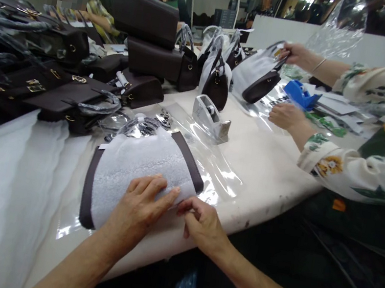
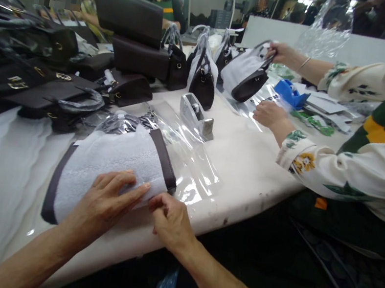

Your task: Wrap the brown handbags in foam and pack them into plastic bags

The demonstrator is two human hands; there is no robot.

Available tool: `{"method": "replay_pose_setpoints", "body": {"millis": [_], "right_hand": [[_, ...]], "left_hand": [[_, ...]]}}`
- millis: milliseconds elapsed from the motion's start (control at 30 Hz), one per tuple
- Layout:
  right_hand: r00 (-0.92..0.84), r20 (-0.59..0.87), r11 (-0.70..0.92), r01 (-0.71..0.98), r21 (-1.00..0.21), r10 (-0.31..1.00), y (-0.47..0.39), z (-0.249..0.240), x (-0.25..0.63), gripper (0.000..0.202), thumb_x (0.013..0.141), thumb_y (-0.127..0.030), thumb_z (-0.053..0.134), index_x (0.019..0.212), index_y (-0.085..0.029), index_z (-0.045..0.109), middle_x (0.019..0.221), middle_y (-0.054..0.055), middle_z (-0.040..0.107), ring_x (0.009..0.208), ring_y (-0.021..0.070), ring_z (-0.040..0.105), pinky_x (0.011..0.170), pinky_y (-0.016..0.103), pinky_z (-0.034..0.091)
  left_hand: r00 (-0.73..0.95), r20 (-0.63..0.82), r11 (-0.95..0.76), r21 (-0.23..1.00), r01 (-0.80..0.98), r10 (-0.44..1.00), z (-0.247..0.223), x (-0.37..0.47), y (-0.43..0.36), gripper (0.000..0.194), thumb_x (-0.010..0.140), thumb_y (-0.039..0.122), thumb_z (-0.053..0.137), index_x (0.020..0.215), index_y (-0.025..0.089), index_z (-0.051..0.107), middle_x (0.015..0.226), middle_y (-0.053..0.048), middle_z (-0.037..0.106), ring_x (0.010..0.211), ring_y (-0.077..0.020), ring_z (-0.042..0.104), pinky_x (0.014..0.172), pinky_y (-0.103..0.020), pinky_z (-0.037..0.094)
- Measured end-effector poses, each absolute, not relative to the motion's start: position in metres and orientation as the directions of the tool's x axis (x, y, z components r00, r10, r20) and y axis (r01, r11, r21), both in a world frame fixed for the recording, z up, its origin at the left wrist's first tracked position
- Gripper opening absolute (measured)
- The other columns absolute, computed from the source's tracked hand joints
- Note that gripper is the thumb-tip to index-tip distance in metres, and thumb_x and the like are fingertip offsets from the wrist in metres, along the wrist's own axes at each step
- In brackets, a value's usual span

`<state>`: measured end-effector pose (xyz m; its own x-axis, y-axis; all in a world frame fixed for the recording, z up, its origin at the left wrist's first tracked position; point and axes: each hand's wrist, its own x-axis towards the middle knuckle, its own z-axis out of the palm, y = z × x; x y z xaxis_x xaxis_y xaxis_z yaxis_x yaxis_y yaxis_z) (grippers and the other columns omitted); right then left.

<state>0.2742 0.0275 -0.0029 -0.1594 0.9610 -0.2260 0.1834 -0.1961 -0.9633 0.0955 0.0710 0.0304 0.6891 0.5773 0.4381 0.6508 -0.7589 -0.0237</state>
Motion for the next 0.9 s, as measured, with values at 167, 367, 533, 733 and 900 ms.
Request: {"method": "replay_pose_setpoints", "body": {"millis": [167, 367, 533, 733, 900], "right_hand": [[-0.196, -0.178, -0.109, 0.32, -0.941, 0.964, 0.033, -0.009, 0.274, 0.025, 0.072, -0.012, 0.037, 0.083, -0.018, 0.058, 0.076, 0.0, 0.061, 0.048, 0.0089, 0.054, 0.049, 0.02, 0.042], [-0.232, -0.157, -0.048, 0.416, -0.908, 0.96, 0.038, -0.007, 0.272, 0.03, 0.069, -0.009, 0.038, 0.078, -0.02, 0.064, 0.065, 0.001, 0.061, 0.059, 0.0139, 0.057, 0.062, 0.024, 0.041], [-0.224, -0.192, -0.071, 0.455, -0.888, 0.955, 0.043, -0.006, 0.268, 0.019, 0.066, -0.011, 0.042, 0.059, -0.018, 0.058, 0.059, 0.002, 0.057, 0.062, 0.0162, 0.056, 0.061, 0.025, 0.039], [-0.265, -0.354, -0.216, 0.438, -0.873, 0.897, 0.042, -0.013, 0.267, 0.032, 0.073, -0.017, 0.03, 0.071, -0.015, 0.062, 0.061, 0.003, 0.059, 0.031, 0.0091, 0.043, 0.034, 0.021, 0.032], [-0.416, -0.28, -0.069, 0.454, -0.888, 0.866, 0.051, 0.035, 0.293, 0.03, 0.075, -0.016, 0.036, 0.08, -0.018, 0.065, 0.047, -0.002, 0.054, 0.037, 0.0095, 0.046, 0.041, 0.02, 0.036]], "left_hand": [[0.699, 0.452, -0.764, -0.057, 0.643, 0.554, 0.031, 0.096, 0.071, 0.027, 0.083, 0.017, 0.053, 0.11, 0.022, 0.056, 0.097, -0.008, 0.051, 0.1, -0.0249, 0.049, 0.078, -0.036, 0.039], [0.707, 0.447, -0.765, -0.073, 0.64, 0.549, 0.032, 0.096, 0.07, 0.027, 0.083, 0.017, 0.054, 0.109, 0.022, 0.057, 0.096, -0.008, 0.051, 0.098, -0.0247, 0.049, 0.077, -0.036, 0.04], [0.697, 0.454, -0.757, -0.072, 0.65, 0.555, 0.032, 0.096, 0.07, 0.026, 0.084, 0.017, 0.052, 0.109, 0.022, 0.057, 0.097, -0.008, 0.051, 0.096, -0.0227, 0.049, 0.078, -0.036, 0.041], [0.693, 0.461, -0.746, -0.093, 0.659, 0.555, 0.033, 0.097, 0.066, 0.027, 0.084, 0.015, 0.05, 0.109, 0.022, 0.057, 0.099, -0.01, 0.052, 0.099, -0.0231, 0.049, 0.079, -0.038, 0.044], [0.664, 0.49, -0.727, -0.085, 0.681, 0.565, 0.032, 0.096, 0.062, 0.029, 0.084, 0.013, 0.048, 0.111, 0.019, 0.055, 0.099, -0.01, 0.053, 0.103, -0.0239, 0.049, 0.085, -0.042, 0.047]]}}
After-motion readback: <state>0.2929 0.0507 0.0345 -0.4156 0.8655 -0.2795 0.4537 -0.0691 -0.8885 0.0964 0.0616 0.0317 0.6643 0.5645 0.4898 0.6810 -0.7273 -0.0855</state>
